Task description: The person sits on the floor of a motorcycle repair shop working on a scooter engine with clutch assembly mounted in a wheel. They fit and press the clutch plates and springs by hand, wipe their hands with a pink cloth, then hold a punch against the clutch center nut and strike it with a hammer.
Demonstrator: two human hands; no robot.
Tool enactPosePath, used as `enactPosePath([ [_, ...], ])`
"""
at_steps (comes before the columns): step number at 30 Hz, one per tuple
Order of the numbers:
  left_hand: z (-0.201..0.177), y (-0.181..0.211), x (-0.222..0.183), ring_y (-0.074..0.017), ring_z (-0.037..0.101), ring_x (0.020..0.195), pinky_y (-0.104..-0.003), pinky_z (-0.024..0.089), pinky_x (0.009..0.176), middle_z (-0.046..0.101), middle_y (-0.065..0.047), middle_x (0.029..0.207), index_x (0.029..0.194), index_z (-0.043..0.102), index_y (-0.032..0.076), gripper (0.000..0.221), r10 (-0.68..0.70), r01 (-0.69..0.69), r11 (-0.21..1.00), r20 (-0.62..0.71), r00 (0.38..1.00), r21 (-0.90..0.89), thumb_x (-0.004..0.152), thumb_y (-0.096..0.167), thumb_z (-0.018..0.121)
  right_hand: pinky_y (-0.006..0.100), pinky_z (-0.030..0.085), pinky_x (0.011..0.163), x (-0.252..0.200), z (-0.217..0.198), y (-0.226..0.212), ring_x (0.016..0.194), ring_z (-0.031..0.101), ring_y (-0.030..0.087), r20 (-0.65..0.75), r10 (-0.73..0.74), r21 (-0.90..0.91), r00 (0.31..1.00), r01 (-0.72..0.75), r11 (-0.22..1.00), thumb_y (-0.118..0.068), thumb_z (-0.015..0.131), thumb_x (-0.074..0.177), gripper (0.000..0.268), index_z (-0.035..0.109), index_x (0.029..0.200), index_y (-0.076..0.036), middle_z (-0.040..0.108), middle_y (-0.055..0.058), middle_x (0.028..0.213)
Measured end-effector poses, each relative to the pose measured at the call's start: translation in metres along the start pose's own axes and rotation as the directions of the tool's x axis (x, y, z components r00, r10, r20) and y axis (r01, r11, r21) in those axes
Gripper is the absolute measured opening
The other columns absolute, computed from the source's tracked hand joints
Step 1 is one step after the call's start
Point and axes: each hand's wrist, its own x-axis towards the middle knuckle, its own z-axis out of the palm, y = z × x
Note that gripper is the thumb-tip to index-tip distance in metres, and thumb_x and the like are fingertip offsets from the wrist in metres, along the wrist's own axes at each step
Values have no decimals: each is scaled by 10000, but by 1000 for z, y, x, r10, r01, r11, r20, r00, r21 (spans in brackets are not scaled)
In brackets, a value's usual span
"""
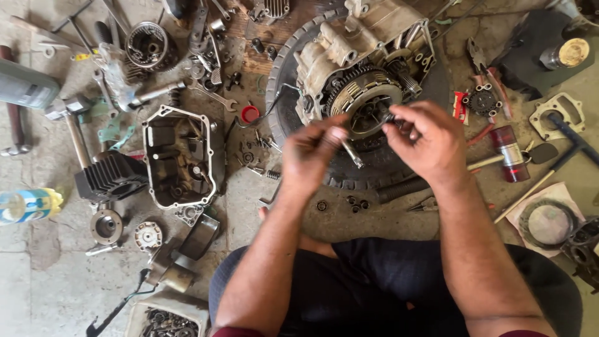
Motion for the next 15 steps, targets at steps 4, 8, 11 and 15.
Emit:
enactPosePath([
  [4,-24,-5,9,-121,721,1076,-293,577,969,781,-62,1161,1077,769,58,168,14,-16,1000,-207,978,-9,980,193,745,262,551,629,-4,19,17,744,650,119,-68,26,-118,997,-33,992,-117,858,934,290,731,1188,-60,724,73,1020],
  [8,-24,6,10,-46,516,700,-199,409,663,656,24,817,1112,778,13,222,-124,75,987,-366,922,-144,991,196,741,269,569,668,-8,39,23,796,678,164,-104,-40,-201,994,19,979,-155,888,926,302,740,1173,-60,707,79,993],
  [11,-21,10,10,-24,369,529,-206,280,482,524,79,647,1100,775,4,247,-200,136,971,-359,912,-195,986,219,731,306,581,717,-7,45,20,845,693,199,-129,-62,-253,990,28,967,-170,892,920,302,751,1163,-61,698,85,1007],
  [15,-20,6,11,-19,370,541,-211,280,490,532,86,663,1110,770,-10,262,-173,110,974,-338,925,-197,997,222,724,344,582,746,-9,51,22,889,689,225,-146,-53,-286,988,9,958,-192,899,908,313,767,1161,-64,672,87,1029],
])
